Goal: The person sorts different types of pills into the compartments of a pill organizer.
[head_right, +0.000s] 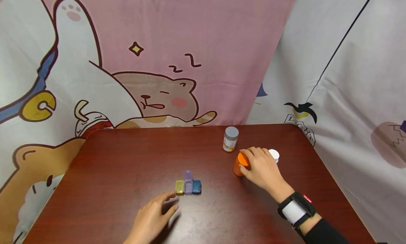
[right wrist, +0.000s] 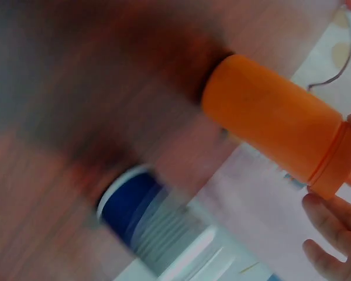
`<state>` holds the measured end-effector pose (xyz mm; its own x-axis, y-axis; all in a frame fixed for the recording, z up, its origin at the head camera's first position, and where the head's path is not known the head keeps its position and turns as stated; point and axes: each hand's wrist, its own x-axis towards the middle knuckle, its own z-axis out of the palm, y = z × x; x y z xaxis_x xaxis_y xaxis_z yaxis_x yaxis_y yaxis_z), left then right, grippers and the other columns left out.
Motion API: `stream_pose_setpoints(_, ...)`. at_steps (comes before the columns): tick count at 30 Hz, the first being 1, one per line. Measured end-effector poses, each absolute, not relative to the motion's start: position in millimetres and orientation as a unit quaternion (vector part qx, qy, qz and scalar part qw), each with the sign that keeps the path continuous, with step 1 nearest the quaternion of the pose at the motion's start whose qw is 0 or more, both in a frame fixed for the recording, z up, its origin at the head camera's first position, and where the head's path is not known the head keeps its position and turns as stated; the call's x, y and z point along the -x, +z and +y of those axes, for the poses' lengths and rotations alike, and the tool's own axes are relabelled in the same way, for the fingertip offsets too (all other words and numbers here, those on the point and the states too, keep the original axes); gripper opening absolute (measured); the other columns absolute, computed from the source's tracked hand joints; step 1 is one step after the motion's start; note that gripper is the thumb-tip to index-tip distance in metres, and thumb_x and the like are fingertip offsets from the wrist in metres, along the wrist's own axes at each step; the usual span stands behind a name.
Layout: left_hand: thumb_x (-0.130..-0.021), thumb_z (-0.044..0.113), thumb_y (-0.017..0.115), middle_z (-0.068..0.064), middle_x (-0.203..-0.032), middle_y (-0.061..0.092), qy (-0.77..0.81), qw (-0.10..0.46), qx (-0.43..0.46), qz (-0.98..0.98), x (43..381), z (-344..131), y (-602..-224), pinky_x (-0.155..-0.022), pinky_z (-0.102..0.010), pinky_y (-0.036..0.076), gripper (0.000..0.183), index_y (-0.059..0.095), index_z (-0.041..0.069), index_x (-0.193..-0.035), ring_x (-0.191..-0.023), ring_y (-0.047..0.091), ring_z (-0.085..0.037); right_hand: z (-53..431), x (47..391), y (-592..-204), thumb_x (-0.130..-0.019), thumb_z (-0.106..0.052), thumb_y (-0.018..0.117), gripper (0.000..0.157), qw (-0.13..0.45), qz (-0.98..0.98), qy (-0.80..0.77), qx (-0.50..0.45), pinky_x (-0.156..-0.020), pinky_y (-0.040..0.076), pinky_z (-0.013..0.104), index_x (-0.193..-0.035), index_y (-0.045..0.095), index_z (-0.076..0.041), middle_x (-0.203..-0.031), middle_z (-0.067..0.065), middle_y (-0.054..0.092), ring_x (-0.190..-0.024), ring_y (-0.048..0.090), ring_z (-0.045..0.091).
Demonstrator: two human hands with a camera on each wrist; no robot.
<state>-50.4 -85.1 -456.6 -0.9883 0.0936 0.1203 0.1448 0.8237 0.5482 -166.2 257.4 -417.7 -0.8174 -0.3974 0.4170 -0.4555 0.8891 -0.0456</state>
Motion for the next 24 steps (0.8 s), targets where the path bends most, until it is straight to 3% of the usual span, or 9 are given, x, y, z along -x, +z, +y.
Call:
stream_pose_setpoints(13, -0.08, 0.037, 0.069, 0.003, -0.112, 0.07, -0.313, 0.021, 0.113, -0.943, 33, -75, -460, -0.082, -0.047, 0.055, 0.047, 0.06, 0.017, -0.121, -0.1, 0.062, -0.019, 205, 91, -422, -0.063, -0.035, 0.077, 0.052, 0.224, -0.924, 0.115, -0.287, -0.081, 0.048, 0.044, -0.109, 0.067, -0.013, -0.097, 0.004, 0.064, -0.087, 0.055, 0.023)
stream_pose_setpoints(24, -0.074, 0.044, 0.073, -0.008, -0.121, 0.065, -0.336, -0.066, 0.13, -0.93, 29, -62, -462, -0.086, -0.054, 0.051, 0.064, 0.054, 0.012, -0.127, -0.104, 0.059, -0.03, 161, 57, -418, -0.067, -0.042, 0.075, 0.047, 0.226, -0.907, 0.158, -0.319, -0.082, 0.048, 0.041, -0.107, 0.069, -0.02, -0.096, -0.004, 0.062, -0.086, 0.052, 0.016)
